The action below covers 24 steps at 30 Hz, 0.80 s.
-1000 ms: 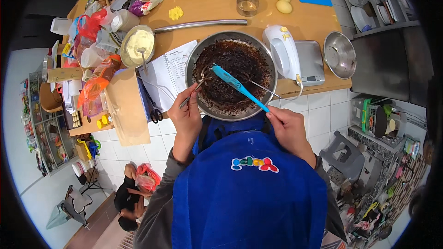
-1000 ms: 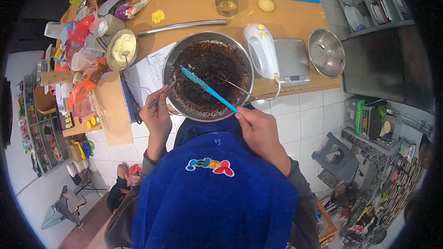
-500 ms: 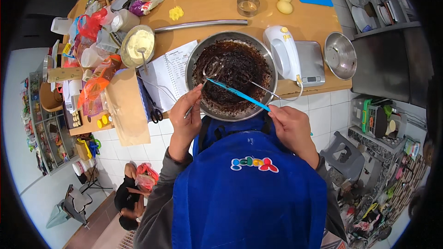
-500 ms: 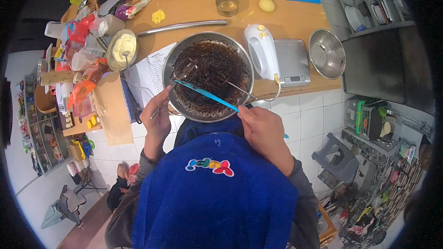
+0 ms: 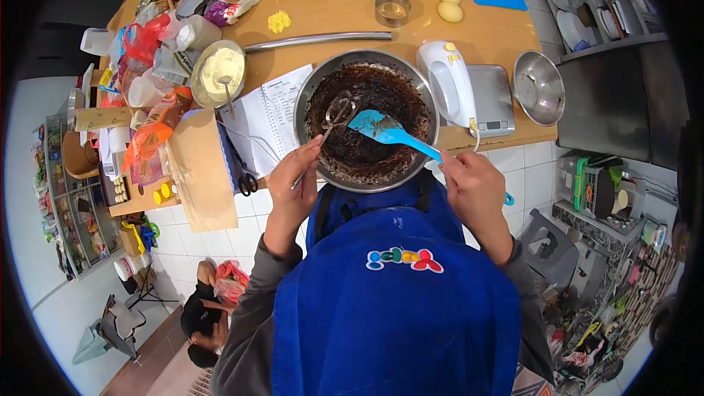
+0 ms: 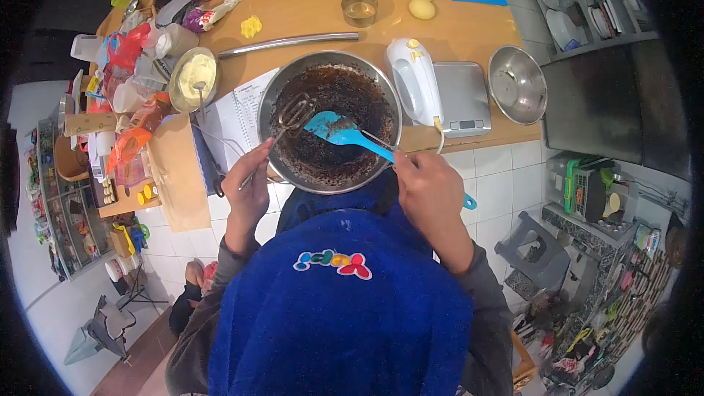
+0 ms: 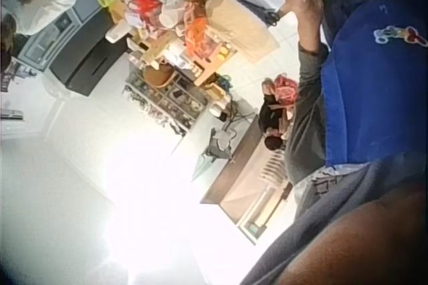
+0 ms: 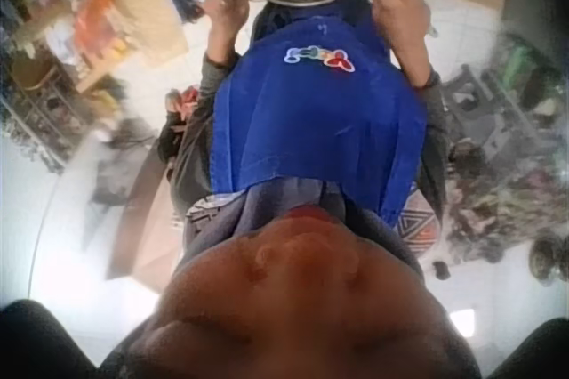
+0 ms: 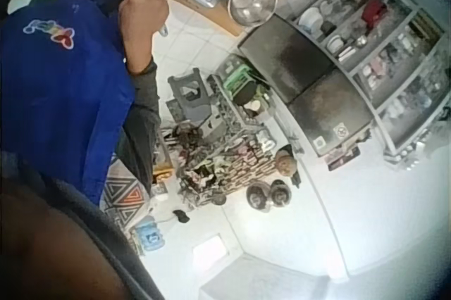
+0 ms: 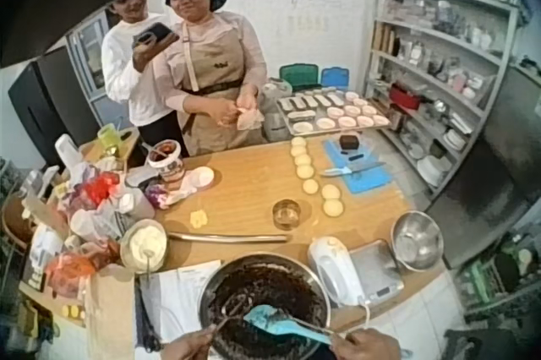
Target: The person scrapes chocolate mixture off a mixer beater attachment into a bowl using a spatula and their fingers, then stirs and presses the mixture inside the bowl.
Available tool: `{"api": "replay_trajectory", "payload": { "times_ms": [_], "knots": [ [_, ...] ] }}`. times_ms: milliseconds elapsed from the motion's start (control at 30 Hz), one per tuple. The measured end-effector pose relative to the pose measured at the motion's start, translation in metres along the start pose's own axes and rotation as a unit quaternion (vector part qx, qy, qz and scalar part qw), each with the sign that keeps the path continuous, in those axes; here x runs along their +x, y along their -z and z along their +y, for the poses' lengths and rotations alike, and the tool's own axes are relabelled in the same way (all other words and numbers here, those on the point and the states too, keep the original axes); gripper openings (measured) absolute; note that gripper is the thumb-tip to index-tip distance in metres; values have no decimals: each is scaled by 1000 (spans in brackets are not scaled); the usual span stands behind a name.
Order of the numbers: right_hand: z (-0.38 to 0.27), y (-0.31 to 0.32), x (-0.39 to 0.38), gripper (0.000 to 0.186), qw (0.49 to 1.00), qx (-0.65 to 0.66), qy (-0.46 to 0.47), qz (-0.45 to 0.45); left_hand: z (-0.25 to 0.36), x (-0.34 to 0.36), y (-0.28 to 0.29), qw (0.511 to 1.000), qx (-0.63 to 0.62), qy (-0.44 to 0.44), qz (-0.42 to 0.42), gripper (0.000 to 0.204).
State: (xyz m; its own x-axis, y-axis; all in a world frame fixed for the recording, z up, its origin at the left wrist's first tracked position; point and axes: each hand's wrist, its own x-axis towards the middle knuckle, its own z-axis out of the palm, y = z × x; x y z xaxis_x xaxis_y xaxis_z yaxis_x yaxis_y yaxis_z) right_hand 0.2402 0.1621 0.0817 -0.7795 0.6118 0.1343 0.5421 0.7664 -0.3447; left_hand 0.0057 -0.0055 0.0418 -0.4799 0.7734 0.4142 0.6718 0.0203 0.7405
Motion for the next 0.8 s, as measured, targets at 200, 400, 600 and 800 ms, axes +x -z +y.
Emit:
{"api": "replay_trajectory", "payload": {
  "times_ms": [200, 400, 600, 800],
  "knots": [
    [-6, -10, 3, 18, 999, -34, 1, 21, 11, 5, 2, 998, 13, -46, -52, 24],
    [-9, -5, 3, 15, 999, -37, 1, -2, 12, 5, 1, 989, 20, -103, -102, 25],
    [-8, -2, -3, 14, 999, 8, -13, -33, 10, 2, -2, 989, -7, -98, -107, 26],
    [-7, -4, -8, 13, 994, 89, -36, -53, 12, -4, -7, 992, -10, -79, -103, 24]
  ]
}}
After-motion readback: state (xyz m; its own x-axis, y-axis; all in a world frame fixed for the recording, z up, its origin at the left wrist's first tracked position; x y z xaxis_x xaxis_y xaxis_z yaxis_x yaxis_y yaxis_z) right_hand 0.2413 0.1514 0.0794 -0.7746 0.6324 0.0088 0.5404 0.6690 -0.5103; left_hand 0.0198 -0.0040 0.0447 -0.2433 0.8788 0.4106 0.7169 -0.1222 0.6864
